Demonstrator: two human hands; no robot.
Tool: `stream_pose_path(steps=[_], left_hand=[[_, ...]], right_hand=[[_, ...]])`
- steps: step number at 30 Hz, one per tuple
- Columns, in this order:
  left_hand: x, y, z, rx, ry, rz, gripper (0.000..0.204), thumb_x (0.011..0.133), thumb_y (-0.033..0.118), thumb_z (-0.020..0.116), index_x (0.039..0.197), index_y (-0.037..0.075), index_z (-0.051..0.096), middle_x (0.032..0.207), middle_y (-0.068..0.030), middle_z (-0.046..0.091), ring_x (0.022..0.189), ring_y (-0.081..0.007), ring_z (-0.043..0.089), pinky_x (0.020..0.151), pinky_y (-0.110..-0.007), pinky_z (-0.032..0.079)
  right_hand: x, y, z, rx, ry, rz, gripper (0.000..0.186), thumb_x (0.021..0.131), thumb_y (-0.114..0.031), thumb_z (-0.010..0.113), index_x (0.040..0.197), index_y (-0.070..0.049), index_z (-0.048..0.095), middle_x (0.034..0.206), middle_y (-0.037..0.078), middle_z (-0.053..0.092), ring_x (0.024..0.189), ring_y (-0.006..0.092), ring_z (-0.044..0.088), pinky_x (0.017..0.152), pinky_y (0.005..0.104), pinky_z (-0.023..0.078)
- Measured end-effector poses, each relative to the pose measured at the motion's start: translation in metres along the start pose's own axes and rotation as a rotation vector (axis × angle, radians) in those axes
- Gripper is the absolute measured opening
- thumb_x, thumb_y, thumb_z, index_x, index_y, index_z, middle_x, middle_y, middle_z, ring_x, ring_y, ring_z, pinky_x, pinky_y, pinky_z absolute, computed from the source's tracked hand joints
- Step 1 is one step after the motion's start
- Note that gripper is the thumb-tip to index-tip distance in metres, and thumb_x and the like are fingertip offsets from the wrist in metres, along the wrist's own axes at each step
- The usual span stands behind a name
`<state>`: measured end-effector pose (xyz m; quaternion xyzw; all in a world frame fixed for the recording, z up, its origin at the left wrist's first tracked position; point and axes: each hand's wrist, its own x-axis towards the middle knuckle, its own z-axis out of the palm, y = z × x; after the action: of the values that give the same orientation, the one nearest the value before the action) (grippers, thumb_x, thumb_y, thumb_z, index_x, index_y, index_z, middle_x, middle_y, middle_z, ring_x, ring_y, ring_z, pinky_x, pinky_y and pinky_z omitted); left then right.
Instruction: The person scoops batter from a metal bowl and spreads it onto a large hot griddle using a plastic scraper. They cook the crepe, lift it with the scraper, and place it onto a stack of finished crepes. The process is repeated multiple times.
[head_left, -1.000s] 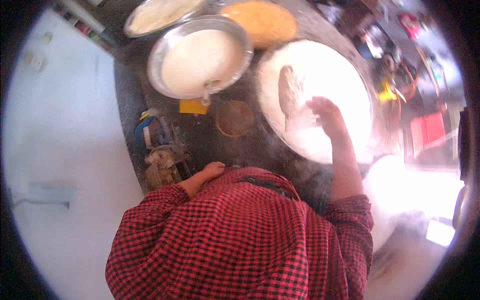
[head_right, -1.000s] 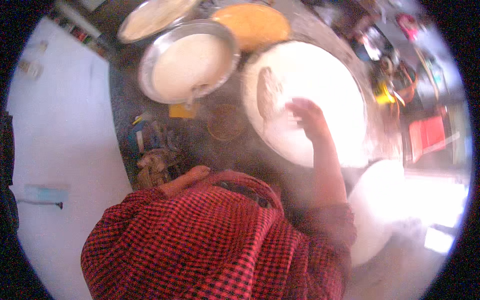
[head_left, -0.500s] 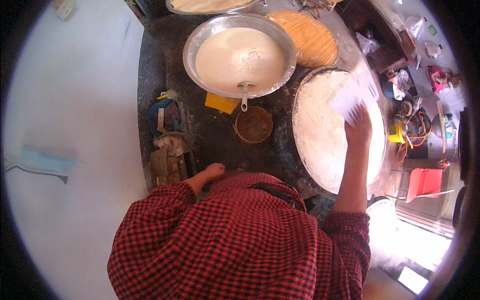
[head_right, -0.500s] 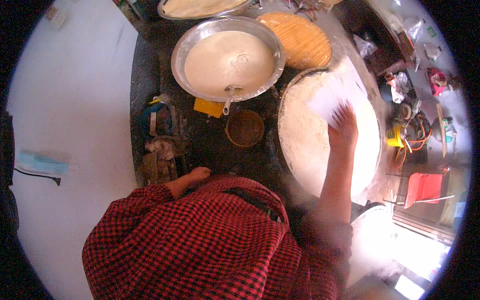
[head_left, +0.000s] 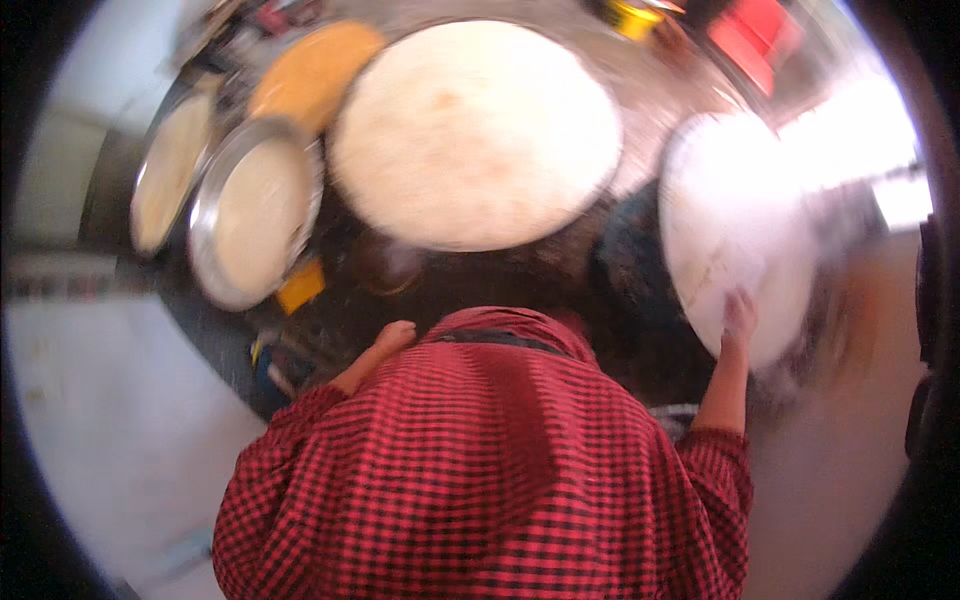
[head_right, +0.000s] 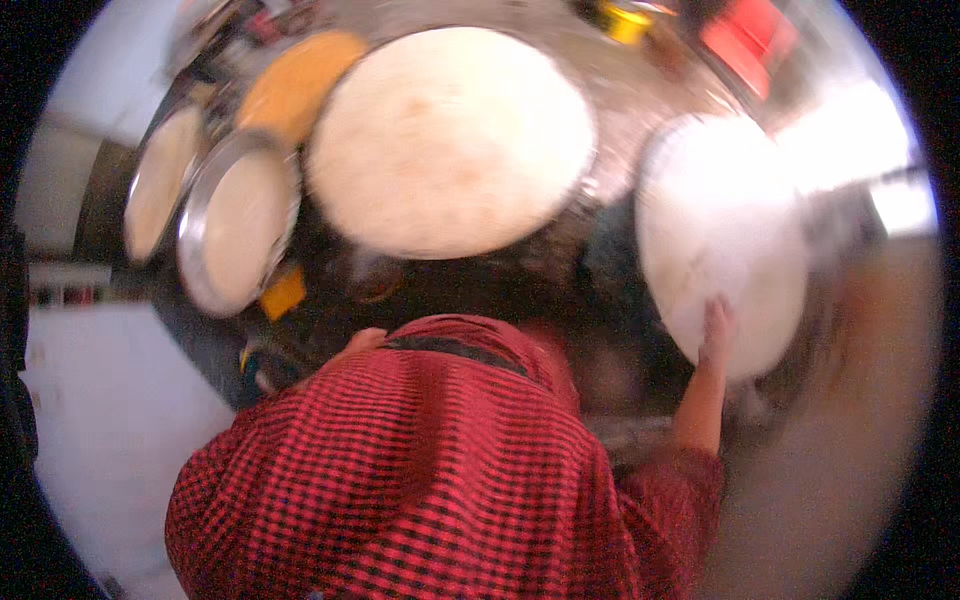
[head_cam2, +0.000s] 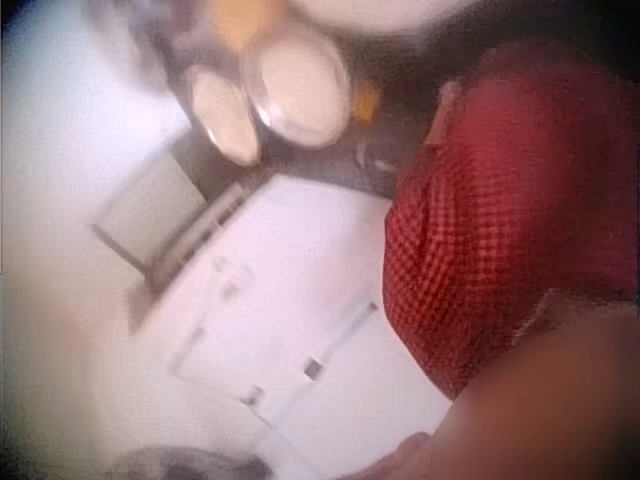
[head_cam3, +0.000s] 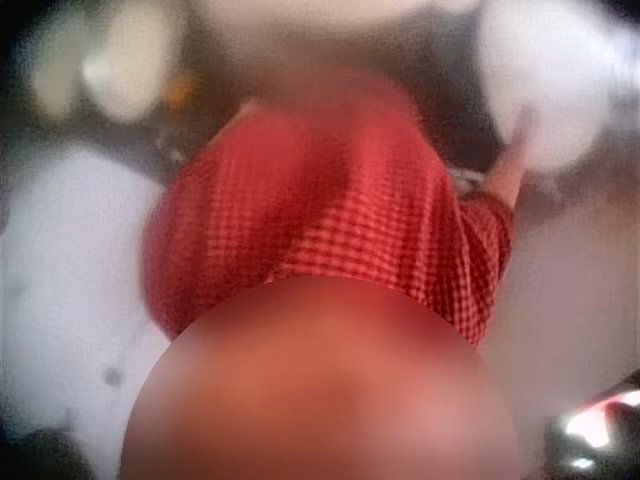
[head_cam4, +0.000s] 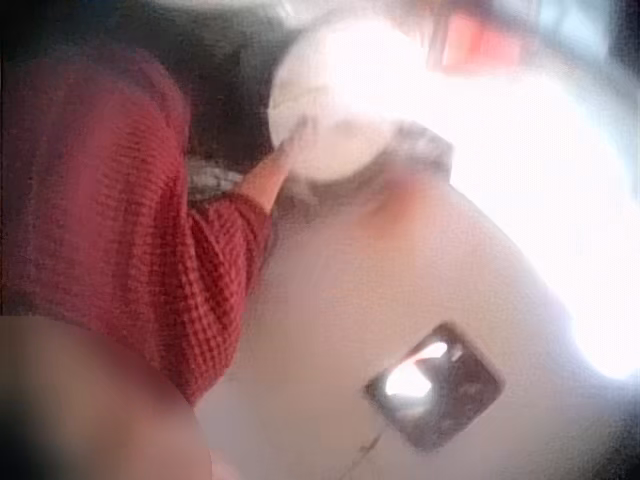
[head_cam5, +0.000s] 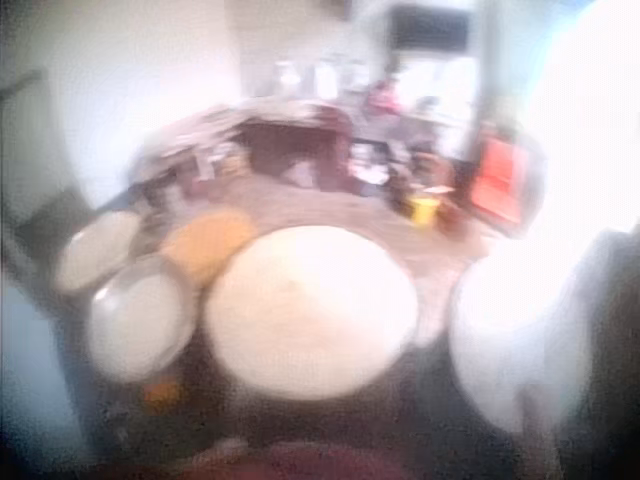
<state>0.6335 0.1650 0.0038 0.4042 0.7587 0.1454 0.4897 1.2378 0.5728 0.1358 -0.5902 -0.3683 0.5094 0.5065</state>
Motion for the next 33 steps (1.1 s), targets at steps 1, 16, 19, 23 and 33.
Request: stream_pose_path(steps=[1, 16, 19, 23, 33], left_hand=[[0.017, 0.016, 0.002, -0.158, 0.028, -0.147, 0.032, 0.084, 0.020, 0.047, 0.107, 0.001, 0.058, 0.106, -0.0130, 0.060, 0.100, -0.0264, 0.056, 0.083, -0.032, 0.044], [0.030, 0.214, 0.021, -0.395, -0.166, -0.213, 0.030, 0.087, 0.016, 0.048, 0.109, -0.002, 0.058, 0.105, -0.0085, 0.061, 0.096, -0.0173, 0.056, 0.086, -0.028, 0.041], [0.028, 0.218, 0.016, -0.306, -0.160, -0.247, 0.030, 0.085, 0.019, 0.051, 0.107, 0.000, 0.060, 0.104, -0.0084, 0.062, 0.096, -0.0171, 0.056, 0.085, -0.028, 0.041], [0.044, 0.201, 0.018, 0.018, -0.178, -0.088, 0.033, 0.080, 0.026, 0.058, 0.104, 0.004, 0.063, 0.102, -0.0077, 0.063, 0.094, -0.0161, 0.057, 0.083, -0.028, 0.041], [0.108, 0.076, 0.045, -0.146, -0.181, -0.121, 0.035, 0.081, 0.026, 0.058, 0.108, 0.003, 0.058, 0.097, -0.0078, 0.063, 0.088, -0.0154, 0.058, 0.077, -0.030, 0.044]], right_hand=[[0.008, -0.011, -0.023, -0.507, 0.096, -0.076, 0.030, 0.083, -0.021, 0.056, 0.105, -0.002, 0.058, 0.097, 0.011, 0.061, 0.091, 0.0237, 0.058, 0.076, 0.0332, 0.045], [-0.052, -0.032, 0.024, -1.221, -0.058, -0.612, 0.012, 0.077, -0.015, 0.050, 0.082, -0.013, 0.061, 0.086, 0.010, 0.063, 0.076, 0.0301, 0.058, 0.065, 0.0417, 0.048], [-0.017, -0.049, -0.021, -1.312, 0.191, -0.394, 0.023, 0.084, -0.026, 0.043, 0.083, -0.012, 0.060, 0.081, 0.016, 0.062, 0.075, 0.0357, 0.058, 0.065, 0.0457, 0.046], [0.010, -0.049, -0.058, -1.264, 0.313, -0.200, 0.023, 0.084, -0.025, 0.044, 0.092, -0.011, 0.061, 0.088, 0.015, 0.062, 0.082, 0.0349, 0.058, 0.069, 0.0474, 0.045], [-0.078, -0.024, 0.048, -1.593, -0.015, -0.512, 0.010, 0.077, -0.013, 0.052, 0.085, -0.011, 0.058, 0.084, 0.007, 0.060, 0.080, 0.0300, 0.056, 0.064, 0.0424, 0.049]])
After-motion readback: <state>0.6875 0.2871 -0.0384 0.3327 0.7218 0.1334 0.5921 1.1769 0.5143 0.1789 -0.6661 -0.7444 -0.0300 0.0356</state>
